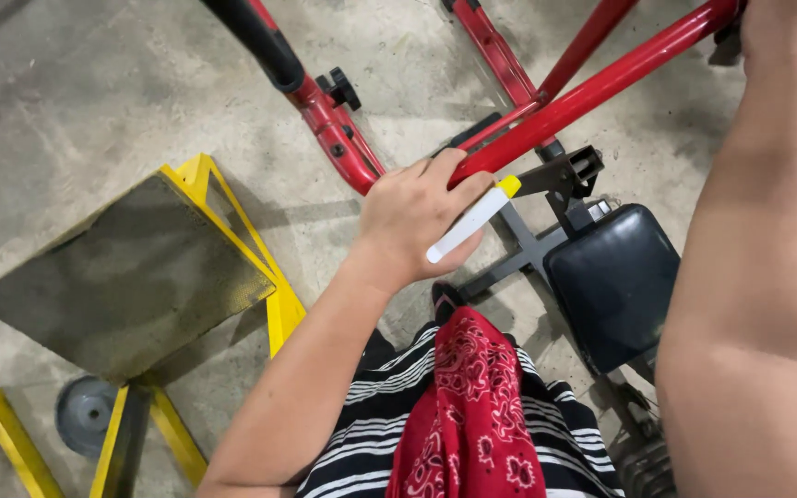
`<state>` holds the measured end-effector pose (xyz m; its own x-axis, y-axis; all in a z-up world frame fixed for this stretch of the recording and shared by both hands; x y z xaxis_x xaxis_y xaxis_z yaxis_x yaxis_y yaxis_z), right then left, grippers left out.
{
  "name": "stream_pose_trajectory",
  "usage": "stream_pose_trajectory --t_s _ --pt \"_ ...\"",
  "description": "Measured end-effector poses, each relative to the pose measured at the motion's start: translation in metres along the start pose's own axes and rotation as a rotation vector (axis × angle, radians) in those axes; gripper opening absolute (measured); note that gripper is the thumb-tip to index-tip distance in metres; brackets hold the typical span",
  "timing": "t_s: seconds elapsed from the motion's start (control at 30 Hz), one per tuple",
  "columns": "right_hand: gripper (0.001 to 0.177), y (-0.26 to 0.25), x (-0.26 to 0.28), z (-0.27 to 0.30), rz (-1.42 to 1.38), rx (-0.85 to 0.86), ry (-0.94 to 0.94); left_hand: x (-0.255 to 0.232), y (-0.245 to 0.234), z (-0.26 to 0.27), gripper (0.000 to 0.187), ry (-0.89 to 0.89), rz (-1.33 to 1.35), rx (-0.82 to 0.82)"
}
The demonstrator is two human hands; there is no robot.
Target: Cleaning various pieces of gym equipment with a spray bottle and a cloth.
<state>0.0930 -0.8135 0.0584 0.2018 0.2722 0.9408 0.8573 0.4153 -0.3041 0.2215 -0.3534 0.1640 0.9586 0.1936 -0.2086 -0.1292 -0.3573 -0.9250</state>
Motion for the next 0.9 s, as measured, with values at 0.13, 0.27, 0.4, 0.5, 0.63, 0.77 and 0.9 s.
stream_pose_trajectory --t_s 0.13,0.27,0.4,0.5,0.63,0.77,0.9 --pt "0.022 0.038 0.022 0.027 0.221 -0.036 -0.176 0.002 0.005 0.006 0.047 0.003 0.007 -0.027" --pt "0.064 0.11 0.133 0.14 0.289 -0.057 0.147 0.003 -0.001 0.017 0.049 0.059 0.065 -0.078" --pt "0.054 0.169 0.15 0.225 0.462 0.06 -0.058 0.002 -0.021 0.043 0.045 0.209 0.045 -0.168" --pt "0.044 0.199 0.172 0.279 0.511 0.059 -0.211 0.018 -0.033 0.072 0.049 0.252 0.266 -0.172" --pt "0.036 0.226 0.216 0.338 0.631 0.07 -0.405 0.048 -0.048 0.116 0.047 0.278 0.556 -0.193" --pt "0.032 0.255 0.258 0.39 0.674 0.095 -0.49 0.1 -0.049 0.155 0.048 0.158 0.704 -0.225" --pt "0.032 0.302 0.295 0.417 0.52 0.229 -0.26 0.147 -0.057 0.186 0.054 0.045 0.691 -0.19"
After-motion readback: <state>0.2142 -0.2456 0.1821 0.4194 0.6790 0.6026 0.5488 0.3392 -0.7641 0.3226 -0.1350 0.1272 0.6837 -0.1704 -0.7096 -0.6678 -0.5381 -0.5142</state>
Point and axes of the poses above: each hand's wrist, its own z-axis away from the middle knuckle, its own y-axis out of the palm, x = y × z, the point moved 9 cm from there along -z, towards the middle knuckle, and after that the axes turned 9 degrees about -z, right-handed, at the moved point
